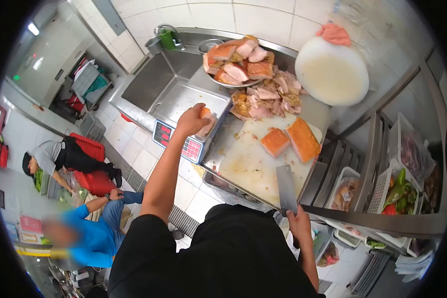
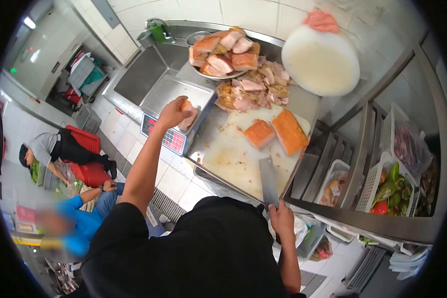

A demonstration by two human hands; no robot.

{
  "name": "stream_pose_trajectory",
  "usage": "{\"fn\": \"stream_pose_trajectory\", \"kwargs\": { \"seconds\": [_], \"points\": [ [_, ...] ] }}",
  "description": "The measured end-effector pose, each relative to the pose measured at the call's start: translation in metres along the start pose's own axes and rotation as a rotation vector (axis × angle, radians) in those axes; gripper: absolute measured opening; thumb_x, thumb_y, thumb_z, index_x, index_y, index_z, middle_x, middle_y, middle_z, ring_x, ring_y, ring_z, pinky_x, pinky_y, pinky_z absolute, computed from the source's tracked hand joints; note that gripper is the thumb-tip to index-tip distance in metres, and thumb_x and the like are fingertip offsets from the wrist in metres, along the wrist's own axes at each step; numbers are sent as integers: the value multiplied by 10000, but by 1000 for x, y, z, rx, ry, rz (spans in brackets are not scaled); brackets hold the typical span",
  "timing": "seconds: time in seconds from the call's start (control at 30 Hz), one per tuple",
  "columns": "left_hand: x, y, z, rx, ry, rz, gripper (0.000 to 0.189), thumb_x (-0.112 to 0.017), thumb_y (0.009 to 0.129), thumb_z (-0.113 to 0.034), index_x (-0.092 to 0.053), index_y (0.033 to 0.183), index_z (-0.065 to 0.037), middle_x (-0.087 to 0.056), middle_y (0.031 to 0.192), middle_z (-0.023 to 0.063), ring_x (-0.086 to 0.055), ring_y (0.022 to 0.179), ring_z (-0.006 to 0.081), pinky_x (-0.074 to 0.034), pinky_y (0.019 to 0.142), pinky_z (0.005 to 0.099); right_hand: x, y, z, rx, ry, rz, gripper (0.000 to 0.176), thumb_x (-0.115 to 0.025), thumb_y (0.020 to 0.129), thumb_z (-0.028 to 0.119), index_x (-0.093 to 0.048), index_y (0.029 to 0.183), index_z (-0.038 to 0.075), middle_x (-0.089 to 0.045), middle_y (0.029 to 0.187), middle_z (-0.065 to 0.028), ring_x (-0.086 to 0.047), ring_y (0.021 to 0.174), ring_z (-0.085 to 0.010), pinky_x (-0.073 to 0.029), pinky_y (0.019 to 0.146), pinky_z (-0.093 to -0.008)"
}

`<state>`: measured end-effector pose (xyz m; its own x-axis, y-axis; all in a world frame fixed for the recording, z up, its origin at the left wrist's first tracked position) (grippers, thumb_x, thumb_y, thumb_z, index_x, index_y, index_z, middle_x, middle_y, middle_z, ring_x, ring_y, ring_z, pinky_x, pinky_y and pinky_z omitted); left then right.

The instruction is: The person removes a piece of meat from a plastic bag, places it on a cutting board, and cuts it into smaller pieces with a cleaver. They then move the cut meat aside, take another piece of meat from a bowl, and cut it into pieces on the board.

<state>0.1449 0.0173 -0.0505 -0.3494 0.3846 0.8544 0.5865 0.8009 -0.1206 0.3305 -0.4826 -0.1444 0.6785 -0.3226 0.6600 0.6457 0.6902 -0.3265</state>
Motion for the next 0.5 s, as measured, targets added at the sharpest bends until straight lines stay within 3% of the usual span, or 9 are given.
{"fn": "stream_pose_trajectory", "kwargs": {
  "seconds": [0.03, 0.07, 0.1, 0.2, 0.23, 0.3, 0.33, 0.43, 0.5],
  "points": [
    [-17, -5, -4, -10, -2, 25, 791, -826, 792, -387, -508, 1458, -101, -677, 1270, 145, -660, 1145, 331, -512, 998, 453, 7, -3, 14, -14, -25, 28, 368, -621, 952, 282, -609, 1169, -16, -694, 830, -241, -673, 742, -396, -514, 694, -496],
    [-42, -18, -9, 5, -467, 95, 710, -802, 842, -338, -515, 1435, -72, -683, 1236, 125, -678, 1091, 285, -530, 963, 419, 11, -5, 27, -34, -50, 56, 372, -617, 950, 315, -608, 1147, -1, -710, 935, -280, -669, 917, -497, -495, 812, -575],
    [-67, -33, -19, 36, -933, 168, 629, -778, 892, -289, -522, 1411, -43, -689, 1201, 105, -697, 1036, 240, -548, 928, 385, 13, -5, 30, -70, -52, 52, 372, -617, 950, 315, -608, 1147, -1, -710, 935, -280, -669, 917, -497, -495, 812, -575],
    [-136, -88, -60, 207, -1386, 336, 429, -698, 966, -172, -554, 1339, -18, -684, 1163, 80, -685, 1032, 157, -546, 891, 305, 20, -5, 45, -76, -76, 48, 344, -615, 957, 321, -600, 1107, 12, -709, 920, -271, -671, 907, -483, -480, 799, -593],
    [-165, -93, -54, 188, -1220, 231, 444, -713, 948, -222, -579, 1314, -12, -696, 1105, 110, -687, 1024, 236, -542, 906, 367, 24, -5, 55, -52, -104, 62, 326, -605, 963, 308, -591, 1100, 13, -706, 895, -270, -673, 884, -481, -483, 785, -596],
    [-190, -111, -49, -163, -207, 29, 489, -724, 921, -295, -597, 1288, 3, -673, 1125, 179, -645, 1068, 339, -502, 969, 429, 25, -7, 64, -56, -134, 87, 307, -595, 970, 296, -581, 1093, 15, -704, 869, -269, -675, 861, -479, -485, 772, -599],
    [-196, -112, -46, -46, -344, 42, 535, -720, 904, -349, -600, 1295, -4, -622, 1204, 239, -575, 1139, 405, -452, 1026, 456, 25, -7, 69, -11, -148, 64, 287, -581, 975, 275, -574, 1091, 13, -700, 839, -267, -675, 829, -480, -495, 760, -596],
    [-178, -126, -72, -304, -321, -285, 435, -679, 905, -235, -601, 1282, -31, -584, 1287, 198, -552, 1195, 398, -441, 1039, 463, 21, -8, 80, 65, -155, 16, 251, -550, 981, 227, -559, 1096, 4, -687, 766, -264, -672, 749, -484, -518, 726, -588],
    [-177, -123, -74, -385, -314, -284, 382, -662, 881, -175, -618, 1235, -39, -577, 1282, 180, -545, 1211, 388, -437, 1043, 469, 16, -6, 87, 92, -171, 33, 238, -549, 976, 211, -561, 1092, 4, -683, 754, -268, -675, 750, -480, -517, 721, -590]
  ]
}}
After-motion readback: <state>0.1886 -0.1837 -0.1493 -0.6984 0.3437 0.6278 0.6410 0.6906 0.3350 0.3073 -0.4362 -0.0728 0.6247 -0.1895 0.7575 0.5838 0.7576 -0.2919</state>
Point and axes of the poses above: each hand's wrist, its own y-axis towards the middle knuckle, its own x-axis out of the back of the hand, z = x × y, the point moved 5 cm from there along y, towards the middle knuckle
